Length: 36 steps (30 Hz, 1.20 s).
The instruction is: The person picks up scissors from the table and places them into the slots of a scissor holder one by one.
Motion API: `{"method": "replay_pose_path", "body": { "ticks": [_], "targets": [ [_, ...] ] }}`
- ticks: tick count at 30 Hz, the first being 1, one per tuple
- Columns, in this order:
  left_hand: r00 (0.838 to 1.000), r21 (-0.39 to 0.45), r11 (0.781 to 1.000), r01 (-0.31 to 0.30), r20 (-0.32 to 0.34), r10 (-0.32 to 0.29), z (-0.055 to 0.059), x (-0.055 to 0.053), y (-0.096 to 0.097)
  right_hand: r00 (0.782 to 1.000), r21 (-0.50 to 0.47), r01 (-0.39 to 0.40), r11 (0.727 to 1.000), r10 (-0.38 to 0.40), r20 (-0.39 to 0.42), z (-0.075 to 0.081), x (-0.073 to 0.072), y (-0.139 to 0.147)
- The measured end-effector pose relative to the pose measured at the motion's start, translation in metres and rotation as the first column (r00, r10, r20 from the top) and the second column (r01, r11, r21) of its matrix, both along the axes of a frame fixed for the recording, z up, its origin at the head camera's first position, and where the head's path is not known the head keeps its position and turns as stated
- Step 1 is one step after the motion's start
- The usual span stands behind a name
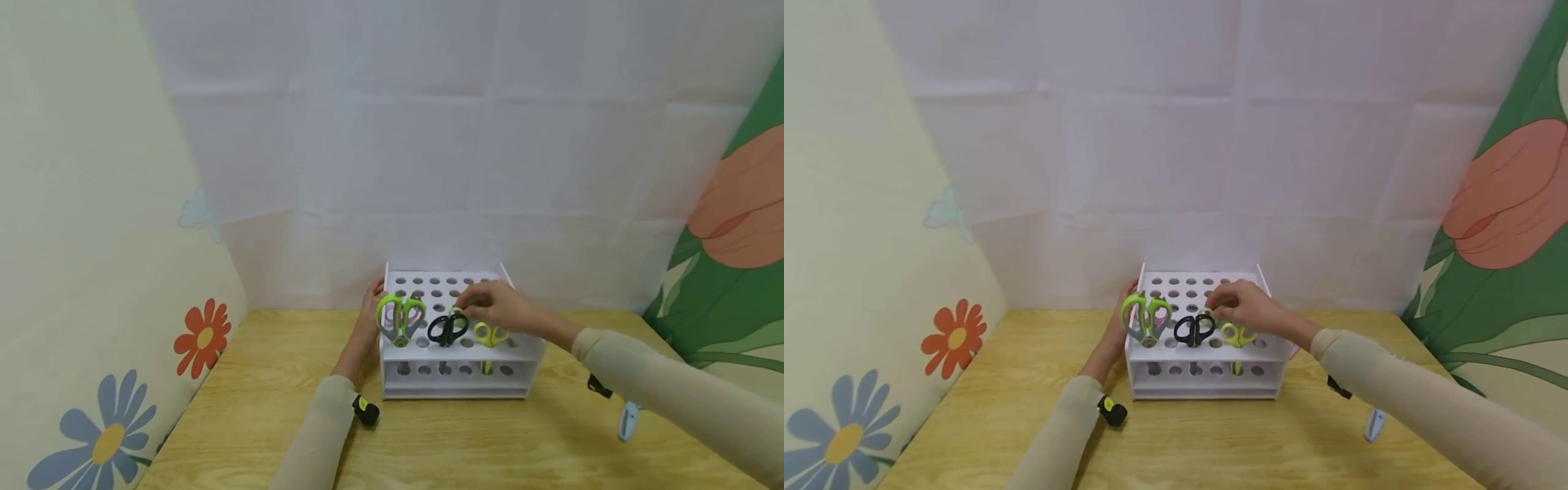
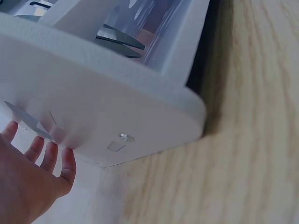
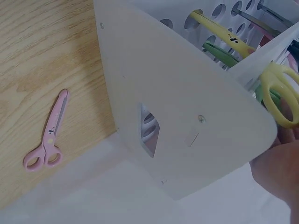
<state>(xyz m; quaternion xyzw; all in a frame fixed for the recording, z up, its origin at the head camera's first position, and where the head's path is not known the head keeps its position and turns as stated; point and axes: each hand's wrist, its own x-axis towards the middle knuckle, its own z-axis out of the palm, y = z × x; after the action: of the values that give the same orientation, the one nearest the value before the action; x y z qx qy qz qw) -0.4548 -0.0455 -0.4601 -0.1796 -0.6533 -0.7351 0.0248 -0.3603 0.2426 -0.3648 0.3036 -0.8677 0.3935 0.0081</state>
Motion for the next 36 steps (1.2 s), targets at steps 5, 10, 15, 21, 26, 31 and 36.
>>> {"method": "replay_pose_path", "body": {
  "ticks": [5,10,15,21,26,31,36],
  "targets": [
    [0.999,0.007,0.999,0.04,-0.005,-0.04,0.005,0.002,-0.002,0.999,0.033,0.028,0.999,-0.026,-0.04,-0.002,0.001,0.003],
    [0.999,0.034,0.999,0.011,-0.034,-0.01,-0.005,-0.007,0.003,0.996,0.062,0.057,0.996,-0.053,-0.066,0.001,0.003,0.01],
    [0.998,0.023,0.999,-0.032,-0.051,0.033,-0.011,-0.017,0.005,0.989,0.092,0.105,0.99,-0.094,-0.11,0.005,0.004,0.021],
    [0.998,0.007,0.998,-0.059,-0.039,0.059,-0.009,-0.018,0.002,0.978,0.128,0.168,0.977,-0.15,-0.142,0.01,0.007,0.039],
    [0.997,0.003,0.999,-0.054,-0.048,0.054,-0.009,-0.022,-0.001,0.966,0.128,0.221,0.967,-0.199,-0.164,0.012,0.01,0.056],
    [0.997,0.001,0.998,-0.065,-0.047,0.065,-0.009,-0.023,-0.008,0.956,0.135,0.246,0.96,-0.217,-0.198,0.011,0.01,0.071],
    [0.996,0.012,0.999,-0.053,-0.073,0.054,-0.005,-0.021,-0.014,0.949,0.12,0.266,0.956,-0.239,-0.204,0.004,0.003,0.093]
  ]
}}
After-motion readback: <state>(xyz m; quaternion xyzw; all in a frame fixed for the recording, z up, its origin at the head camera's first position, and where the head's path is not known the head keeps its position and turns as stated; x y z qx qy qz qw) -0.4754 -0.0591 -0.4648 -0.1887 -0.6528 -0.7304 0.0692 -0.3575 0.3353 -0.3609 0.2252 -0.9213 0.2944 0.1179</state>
